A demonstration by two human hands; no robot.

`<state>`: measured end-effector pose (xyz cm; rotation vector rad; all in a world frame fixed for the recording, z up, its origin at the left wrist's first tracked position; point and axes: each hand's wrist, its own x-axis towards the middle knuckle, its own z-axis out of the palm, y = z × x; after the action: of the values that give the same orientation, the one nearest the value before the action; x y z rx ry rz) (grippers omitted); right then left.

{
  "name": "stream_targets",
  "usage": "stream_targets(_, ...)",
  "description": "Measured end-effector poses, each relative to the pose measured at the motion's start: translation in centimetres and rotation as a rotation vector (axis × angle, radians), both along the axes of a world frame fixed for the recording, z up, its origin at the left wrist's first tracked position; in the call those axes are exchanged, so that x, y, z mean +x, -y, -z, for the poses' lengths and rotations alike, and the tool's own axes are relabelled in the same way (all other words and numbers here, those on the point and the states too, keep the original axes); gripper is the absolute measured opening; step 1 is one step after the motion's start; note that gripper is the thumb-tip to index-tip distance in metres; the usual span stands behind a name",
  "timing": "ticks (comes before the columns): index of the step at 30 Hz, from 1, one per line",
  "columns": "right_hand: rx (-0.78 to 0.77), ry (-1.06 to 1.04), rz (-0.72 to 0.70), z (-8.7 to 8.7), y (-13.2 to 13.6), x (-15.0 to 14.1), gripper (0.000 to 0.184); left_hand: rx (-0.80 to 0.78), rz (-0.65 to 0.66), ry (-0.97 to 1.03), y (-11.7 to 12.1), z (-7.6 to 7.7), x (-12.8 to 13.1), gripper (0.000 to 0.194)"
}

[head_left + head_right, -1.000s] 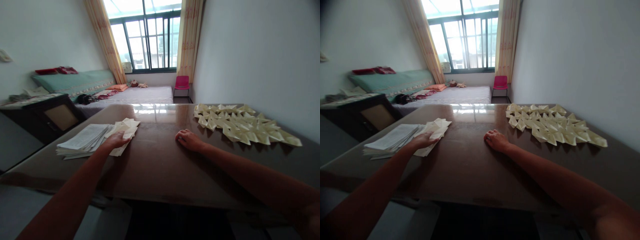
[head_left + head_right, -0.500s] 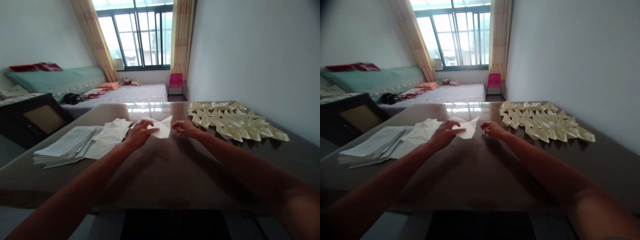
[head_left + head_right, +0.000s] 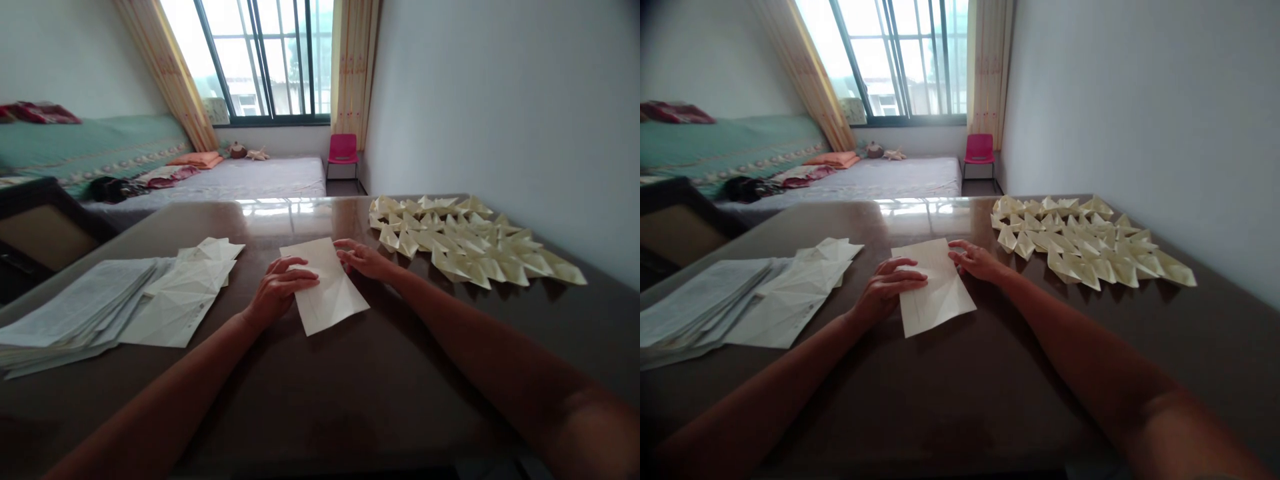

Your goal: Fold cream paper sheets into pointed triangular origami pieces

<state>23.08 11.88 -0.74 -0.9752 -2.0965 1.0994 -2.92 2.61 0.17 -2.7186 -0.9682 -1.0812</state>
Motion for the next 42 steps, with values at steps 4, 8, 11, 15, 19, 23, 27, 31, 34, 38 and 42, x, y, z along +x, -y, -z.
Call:
stream_targets(4, -0.128, -0.071, -0.165, -0.5, 0.3, 0.4, 0.051, -0.057, -0.026, -0.058, -0.3, 0.5, -0.2, 0.026)
stream_targets(8, -0.255, -0.047, -0.142, -0.2, 0.6, 0.5, 0.058, -0.132, -0.111, -0.172, -0.3, 0.8, -0.3, 0.027)
stream_targets(11, -0.245, 0.007, -0.096, 0.1, 0.9, 0.1, 0.052, -0.155, -0.174, -0.199, -0.2, 0.9, -0.3, 0.028)
stream_targets(15, -0.063, -0.041, 0.095, 0.1, 0.7, -0.4, 0.036, -0.212, -0.322, -0.078, -0.7, 1.5, -0.9, 0.041)
stream_targets(19, 0.159, -0.279, 0.459, -1.3, 0.9, -0.2, 0.027, -0.222, -0.420, 0.117, -1.5, 1.9, -1.8, 0.048)
stream_targets(23, 0.455, -0.232, 0.357, -2.4, 2.3, 0.2, 0.019, -0.222, -0.465, 0.226, -1.7, 1.8, -1.9, 0.068)
stream_targets(27, 0.606, 0.159, -0.086, -1.9, 3.0, 0.6, 0.018, -0.247, -0.498, 0.079, -1.3, 1.6, -1.6, 0.085)
stream_targets(31, 0.607, 0.414, -0.163, -1.9, 3.0, 0.9, 0.023, -0.183, -0.482, -0.082, -0.5, 1.1, -1.3, 0.080)
stream_targets(34, 0.550, 0.439, -0.197, -2.7, 3.0, 1.1, 0.023, -0.150, -0.504, -0.120, 0.2, 0.5, -1.0, 0.094)
stream_targets(38, 0.361, 0.384, -0.215, -3.0, 2.7, 1.2, 0.014, -0.175, -0.489, -0.139, 0.6, 0.2, -0.8, 0.108)
stream_targets(42, 0.235, 0.314, -0.030, -1.6, 2.1, 0.2, 0.021, -0.247, -0.493, -0.115, 0.5, 0.5, -1.0, 0.108)
